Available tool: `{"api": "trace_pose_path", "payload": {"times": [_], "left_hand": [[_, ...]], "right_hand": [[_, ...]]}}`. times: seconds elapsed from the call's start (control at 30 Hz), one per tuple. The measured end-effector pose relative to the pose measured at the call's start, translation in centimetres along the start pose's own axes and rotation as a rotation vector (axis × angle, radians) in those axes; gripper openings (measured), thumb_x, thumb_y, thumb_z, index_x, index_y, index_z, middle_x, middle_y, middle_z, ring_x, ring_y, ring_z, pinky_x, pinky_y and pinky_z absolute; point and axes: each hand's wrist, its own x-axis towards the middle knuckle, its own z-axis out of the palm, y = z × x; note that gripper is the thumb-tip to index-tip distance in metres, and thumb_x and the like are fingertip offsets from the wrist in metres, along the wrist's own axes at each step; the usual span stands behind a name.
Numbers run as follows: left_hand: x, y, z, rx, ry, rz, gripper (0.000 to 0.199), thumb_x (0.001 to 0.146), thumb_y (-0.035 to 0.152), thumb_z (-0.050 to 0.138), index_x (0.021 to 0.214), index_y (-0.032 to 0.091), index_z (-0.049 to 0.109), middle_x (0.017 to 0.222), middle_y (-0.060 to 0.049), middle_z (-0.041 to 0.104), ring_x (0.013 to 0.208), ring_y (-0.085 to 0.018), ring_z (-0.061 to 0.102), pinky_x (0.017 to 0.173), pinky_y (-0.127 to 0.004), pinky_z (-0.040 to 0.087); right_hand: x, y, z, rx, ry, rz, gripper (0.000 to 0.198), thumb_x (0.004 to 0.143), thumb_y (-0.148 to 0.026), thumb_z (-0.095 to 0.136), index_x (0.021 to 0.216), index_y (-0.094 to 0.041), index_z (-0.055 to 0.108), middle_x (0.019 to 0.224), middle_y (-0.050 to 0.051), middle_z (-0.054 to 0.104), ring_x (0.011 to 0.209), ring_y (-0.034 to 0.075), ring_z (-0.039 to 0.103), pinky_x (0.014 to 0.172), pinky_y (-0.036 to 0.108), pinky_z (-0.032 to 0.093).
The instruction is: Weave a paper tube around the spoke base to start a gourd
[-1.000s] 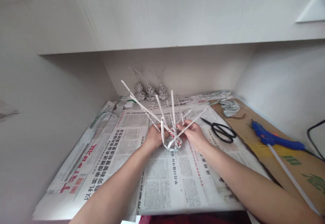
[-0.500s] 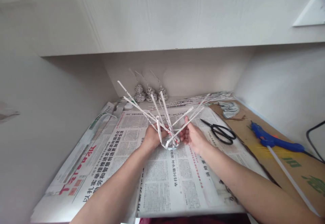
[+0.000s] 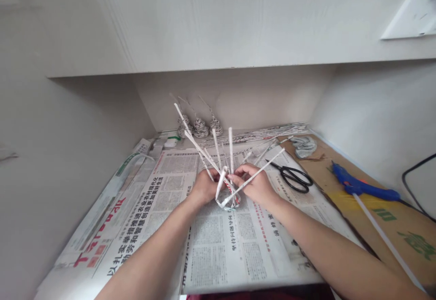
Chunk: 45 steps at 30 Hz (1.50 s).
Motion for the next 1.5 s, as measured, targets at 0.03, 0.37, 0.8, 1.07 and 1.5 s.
{"api": "trace_pose_path", "payload": {"times": [0.03,0.37,0.8,1.07,1.5], "left_hand": [[0.0,0.1,0.0,0.006,0.009,-0.007,0.021,0.062,0.022,0.064,0.081,0.013,0.07,0.069,-0.004,0.068,0.067,-0.017,0.062,0.061,-0.025,0.048],[0.4,-1.2,0.1,-0.024,0.003,0.003,0.025,0.063,0.02,0.063,0.085,0.013,0.07,0.073,-0.005,0.069,0.064,-0.016,0.062,0.059,-0.024,0.047],[-0.5,0.3,-0.1,0.059,-0.228,-0.026,0.026,0.062,0.022,0.062,0.084,0.013,0.071,0.069,-0.004,0.068,0.06,-0.015,0.058,0.055,-0.023,0.043],[-0.5,0.3,-0.1,0.067,-0.216,-0.022,0.021,0.059,0.022,0.067,0.076,0.012,0.072,0.067,-0.004,0.068,0.067,-0.018,0.061,0.06,-0.024,0.045],[0.8,-1.9,-0.1,-0.022,0.104,0.078,0.024,0.068,0.021,0.059,0.088,0.015,0.071,0.082,-0.007,0.071,0.077,-0.021,0.065,0.072,-0.03,0.049]], "right_hand": [[0.0,0.2,0.0,-0.044,0.0,-0.011,0.018,0.073,-0.037,0.062,0.069,-0.019,0.061,0.069,0.001,0.061,0.064,0.015,0.056,0.06,0.026,0.044],[1.4,1.6,-0.5,0.385,0.044,0.443,0.039,0.064,-0.038,0.069,0.094,-0.021,0.05,0.086,0.005,0.067,0.059,0.018,0.063,0.038,0.023,0.038],[3.6,1.7,-3.7,0.881,0.179,0.431,0.051,0.055,-0.011,0.068,0.101,-0.022,0.048,0.089,0.003,0.066,0.072,0.021,0.066,0.036,0.018,0.038],[4.3,1.8,-5.7,0.905,0.309,0.281,0.051,0.052,-0.006,0.065,0.098,-0.025,0.054,0.101,-0.002,0.062,0.075,0.016,0.065,0.042,0.017,0.042],[1.4,-0.3,-1.7,0.553,-0.005,0.274,0.036,0.064,-0.024,0.069,0.099,-0.019,0.063,0.096,0.005,0.064,0.078,0.016,0.061,0.058,0.024,0.047]]}}
